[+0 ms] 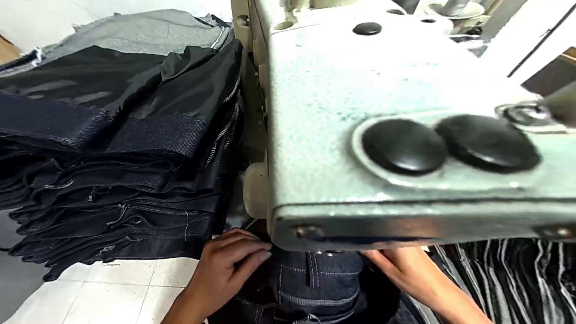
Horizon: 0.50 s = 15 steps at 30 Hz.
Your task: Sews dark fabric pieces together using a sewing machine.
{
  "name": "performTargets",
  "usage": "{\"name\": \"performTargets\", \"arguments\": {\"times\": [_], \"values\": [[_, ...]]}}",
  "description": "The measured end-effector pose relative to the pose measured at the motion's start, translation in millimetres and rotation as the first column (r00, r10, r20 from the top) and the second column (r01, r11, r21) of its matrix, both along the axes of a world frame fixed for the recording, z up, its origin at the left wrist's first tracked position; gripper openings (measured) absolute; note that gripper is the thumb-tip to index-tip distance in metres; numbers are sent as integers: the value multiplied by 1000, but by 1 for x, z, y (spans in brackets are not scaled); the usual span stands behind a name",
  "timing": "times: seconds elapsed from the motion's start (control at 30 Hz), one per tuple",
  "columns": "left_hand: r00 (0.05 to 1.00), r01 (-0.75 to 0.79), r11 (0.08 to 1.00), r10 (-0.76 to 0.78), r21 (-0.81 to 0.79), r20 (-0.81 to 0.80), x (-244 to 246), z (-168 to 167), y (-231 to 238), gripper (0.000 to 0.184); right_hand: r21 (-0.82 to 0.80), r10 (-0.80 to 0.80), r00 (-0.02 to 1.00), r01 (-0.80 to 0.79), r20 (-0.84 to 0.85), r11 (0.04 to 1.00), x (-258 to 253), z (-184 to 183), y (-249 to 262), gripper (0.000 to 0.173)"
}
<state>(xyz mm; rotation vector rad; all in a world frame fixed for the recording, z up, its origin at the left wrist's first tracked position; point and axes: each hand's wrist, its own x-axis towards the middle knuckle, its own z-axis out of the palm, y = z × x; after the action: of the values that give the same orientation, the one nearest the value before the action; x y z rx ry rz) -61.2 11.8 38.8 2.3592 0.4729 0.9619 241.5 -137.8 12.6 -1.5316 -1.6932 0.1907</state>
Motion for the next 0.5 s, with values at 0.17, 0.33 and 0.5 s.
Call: {"name": "performTargets", "arguments": {"times": [0.17, 0.33, 0.5], "values": [[999, -3, 1000, 3, 6, -35, 0, -2, 3, 23, -20, -64, 998, 64, 25, 998, 3, -4, -8, 44], [989, -141, 990, 142, 13, -49, 16, -1, -5, 22, -31, -129, 991, 130, 42, 991, -1, -4, -11, 42], [969, -202, 951, 159, -235, -188, 42, -9, -30, 47, -37, -106, 993, 105, -41, 994, -18, -4, -6, 41]]}}
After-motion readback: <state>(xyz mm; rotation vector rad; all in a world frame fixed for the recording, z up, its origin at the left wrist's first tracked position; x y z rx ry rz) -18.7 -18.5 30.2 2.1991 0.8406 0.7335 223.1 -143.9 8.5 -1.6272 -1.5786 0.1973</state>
